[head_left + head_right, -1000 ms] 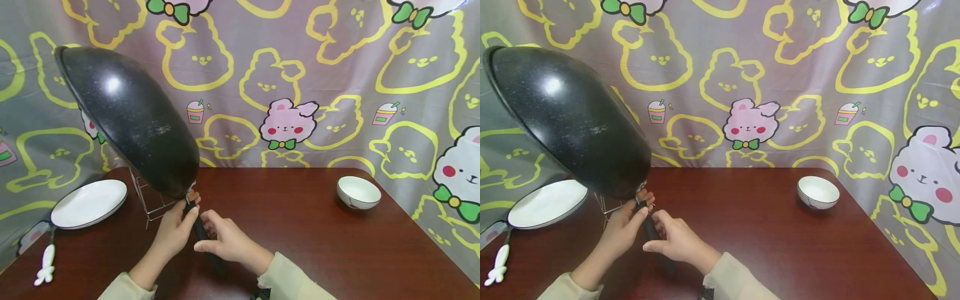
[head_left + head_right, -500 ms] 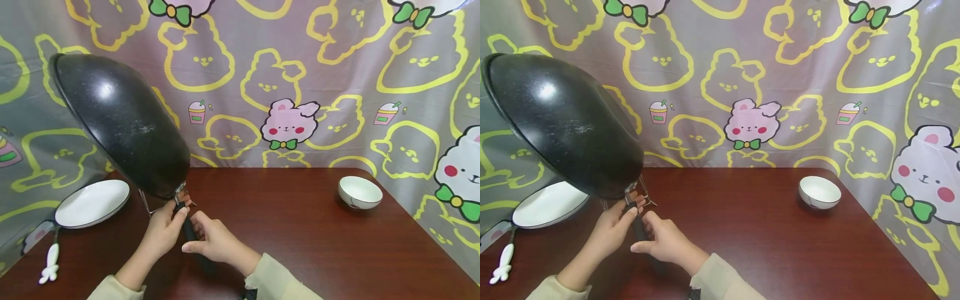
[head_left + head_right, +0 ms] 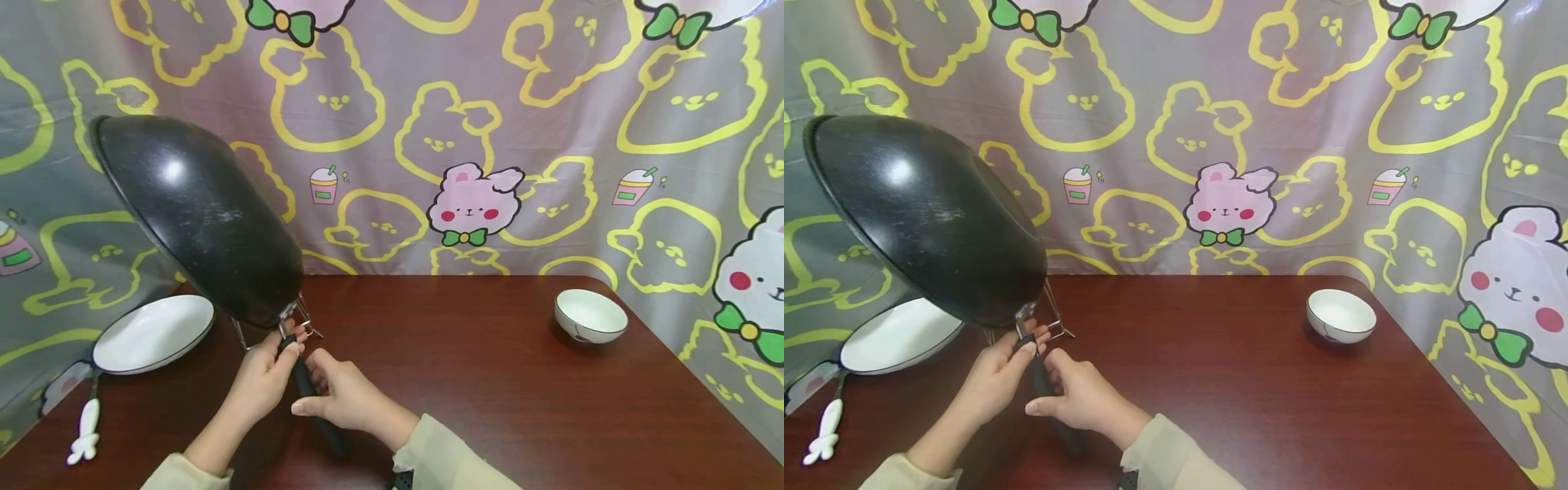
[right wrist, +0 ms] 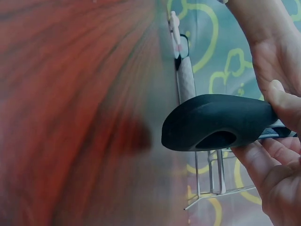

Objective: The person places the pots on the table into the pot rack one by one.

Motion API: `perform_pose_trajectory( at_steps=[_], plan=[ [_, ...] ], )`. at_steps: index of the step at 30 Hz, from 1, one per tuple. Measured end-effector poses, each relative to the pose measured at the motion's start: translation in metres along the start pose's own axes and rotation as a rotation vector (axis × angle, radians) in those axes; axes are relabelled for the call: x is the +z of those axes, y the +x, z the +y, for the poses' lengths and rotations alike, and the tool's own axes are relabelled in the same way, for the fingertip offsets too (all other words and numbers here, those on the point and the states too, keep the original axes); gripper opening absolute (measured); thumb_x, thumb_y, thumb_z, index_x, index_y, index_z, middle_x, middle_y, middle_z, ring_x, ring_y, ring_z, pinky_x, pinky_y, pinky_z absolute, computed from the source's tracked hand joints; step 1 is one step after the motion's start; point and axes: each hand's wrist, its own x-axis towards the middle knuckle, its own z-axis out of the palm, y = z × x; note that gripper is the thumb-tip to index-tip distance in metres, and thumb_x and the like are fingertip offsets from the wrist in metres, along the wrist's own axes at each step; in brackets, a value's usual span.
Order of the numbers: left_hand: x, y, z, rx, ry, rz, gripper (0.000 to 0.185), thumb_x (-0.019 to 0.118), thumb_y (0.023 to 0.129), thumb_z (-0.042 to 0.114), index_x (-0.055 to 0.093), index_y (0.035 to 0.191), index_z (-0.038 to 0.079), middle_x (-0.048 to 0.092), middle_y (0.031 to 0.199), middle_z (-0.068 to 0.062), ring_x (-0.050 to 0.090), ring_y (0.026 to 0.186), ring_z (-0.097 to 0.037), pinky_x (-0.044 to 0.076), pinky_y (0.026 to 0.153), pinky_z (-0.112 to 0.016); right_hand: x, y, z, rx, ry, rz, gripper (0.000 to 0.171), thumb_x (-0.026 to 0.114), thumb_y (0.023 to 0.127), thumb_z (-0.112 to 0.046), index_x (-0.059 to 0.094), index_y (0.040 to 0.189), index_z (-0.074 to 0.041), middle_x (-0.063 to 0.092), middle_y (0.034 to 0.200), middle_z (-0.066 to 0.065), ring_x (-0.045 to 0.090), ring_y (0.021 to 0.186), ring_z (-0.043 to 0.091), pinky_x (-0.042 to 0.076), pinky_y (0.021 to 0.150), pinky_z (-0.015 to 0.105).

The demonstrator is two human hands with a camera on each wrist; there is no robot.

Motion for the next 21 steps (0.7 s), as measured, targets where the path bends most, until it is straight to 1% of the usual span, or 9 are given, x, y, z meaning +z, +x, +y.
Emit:
perform_pose_trajectory(
  at_steps=[4,8,12,17,21],
  plan=[
    [0.000,0.000,-0.003,-0.004,-0.023,-0.009,0.037,0.044,0.094,0.000,0.042,0.126,-0.018,0.058,0.115,-0.031,0.062,0.100,-0.038,0.047,0.087,-0.042,0.002,0.001,0.000,0.014,-0.004,0.005,0.037,0.077,0.075,-0.018,0.049,0.099,-0.012,0.066,0.078,0.000,0.052,0.060,-0.003,0.043,0.056,0.012],
    [0.000,0.000,-0.006,-0.052,-0.046,-0.026,0.037,0.042,0.095,0.001,0.041,0.127,-0.018,0.057,0.117,-0.031,0.061,0.103,-0.037,0.047,0.088,-0.039,0.004,0.001,0.001,0.031,-0.009,0.010,0.037,0.078,0.074,-0.018,0.050,0.098,-0.012,0.065,0.076,-0.001,0.051,0.058,-0.003,0.042,0.055,0.013],
    [0.000,-0.001,-0.010,-0.094,-0.046,-0.037,0.038,0.041,0.096,0.003,0.040,0.127,-0.018,0.057,0.119,-0.030,0.060,0.105,-0.038,0.046,0.090,-0.039,0.006,0.002,0.001,0.041,-0.015,0.000,0.036,0.077,0.074,-0.018,0.050,0.098,-0.013,0.065,0.075,-0.002,0.050,0.057,-0.003,0.041,0.055,0.013],
    [0.000,-0.002,-0.014,-0.134,-0.075,-0.037,0.037,0.041,0.096,0.003,0.041,0.126,-0.018,0.056,0.118,-0.030,0.059,0.106,-0.039,0.046,0.090,-0.040,0.009,0.004,0.001,0.056,-0.022,-0.015,0.035,0.077,0.075,-0.019,0.051,0.097,-0.013,0.065,0.075,-0.004,0.050,0.057,-0.003,0.041,0.055,0.013],
    [0.000,-0.003,-0.020,-0.158,-0.092,-0.037,0.037,0.040,0.096,0.003,0.042,0.125,-0.018,0.056,0.118,-0.032,0.058,0.106,-0.040,0.046,0.089,-0.040,0.011,0.006,0.001,0.050,-0.060,-0.024,0.034,0.077,0.075,-0.020,0.051,0.096,-0.012,0.066,0.076,-0.005,0.051,0.059,-0.005,0.041,0.056,0.011]
  ],
)
